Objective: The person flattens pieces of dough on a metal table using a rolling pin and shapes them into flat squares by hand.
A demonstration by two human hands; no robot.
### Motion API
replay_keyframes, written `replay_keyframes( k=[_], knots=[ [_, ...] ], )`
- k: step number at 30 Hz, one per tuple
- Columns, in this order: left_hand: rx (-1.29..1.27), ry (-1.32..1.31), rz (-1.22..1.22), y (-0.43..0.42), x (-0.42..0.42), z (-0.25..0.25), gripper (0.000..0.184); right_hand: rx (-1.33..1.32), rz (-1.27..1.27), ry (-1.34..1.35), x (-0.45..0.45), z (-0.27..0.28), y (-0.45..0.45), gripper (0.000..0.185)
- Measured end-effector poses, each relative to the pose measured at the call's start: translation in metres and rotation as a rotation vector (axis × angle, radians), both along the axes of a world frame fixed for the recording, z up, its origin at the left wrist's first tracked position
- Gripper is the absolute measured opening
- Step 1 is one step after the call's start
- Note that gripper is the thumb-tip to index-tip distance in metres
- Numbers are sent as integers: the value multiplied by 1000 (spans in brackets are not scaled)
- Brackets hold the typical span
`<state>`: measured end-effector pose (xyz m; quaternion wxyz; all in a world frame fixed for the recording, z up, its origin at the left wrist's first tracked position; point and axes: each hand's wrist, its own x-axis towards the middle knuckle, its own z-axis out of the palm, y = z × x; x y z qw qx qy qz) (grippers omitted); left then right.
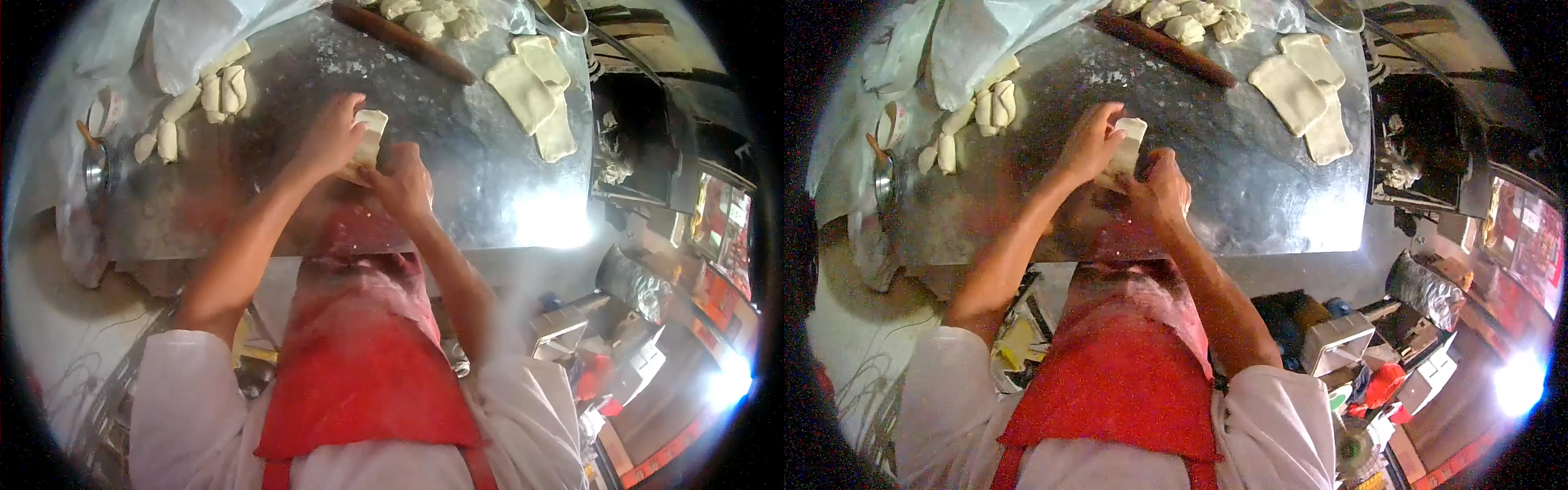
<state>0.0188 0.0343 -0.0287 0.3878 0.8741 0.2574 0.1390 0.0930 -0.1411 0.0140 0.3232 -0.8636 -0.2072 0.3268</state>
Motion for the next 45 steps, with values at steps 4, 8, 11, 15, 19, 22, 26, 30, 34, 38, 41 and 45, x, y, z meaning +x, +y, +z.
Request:
replay_keyframes(
  k=[4,8,11,15,19,22,26,30,34,38,41,45],
  knots=[
    [-42,352,-96,7,42,35,25,-146,34,29,11,18,13,71],
    [153,427,-372,13,33,70,13,-196,25,89,16,23,19,70],
    [-16,133,-400,-4,-17,57,12,-219,23,40,14,18,19,69],
    [198,29,-400,-25,-59,56,14,-233,24,-11,13,10,17,65],
    [297,-1,-394,-29,-69,37,22,-218,93,-7,17,11,12,60],
    [243,-11,-389,-30,-72,42,20,-54,164,47,23,0,-10,48],
    [-452,71,12,-27,-45,83,17,62,181,-3,55,-2,-31,32],
    [71,56,-2,-31,3,69,19,81,387,-475,113,-20,-14,37],
    [417,64,-150,-41,31,35,39,169,328,-604,150,24,39,46],
    [299,361,-284,-44,28,35,66,152,445,-725,168,2,71,67],
    [231,468,-296,-41,36,34,70,107,429,-740,171,-14,86,70],
    [261,449,-305,-41,38,24,72,44,471,-696,179,-29,85,64]
  ],
)
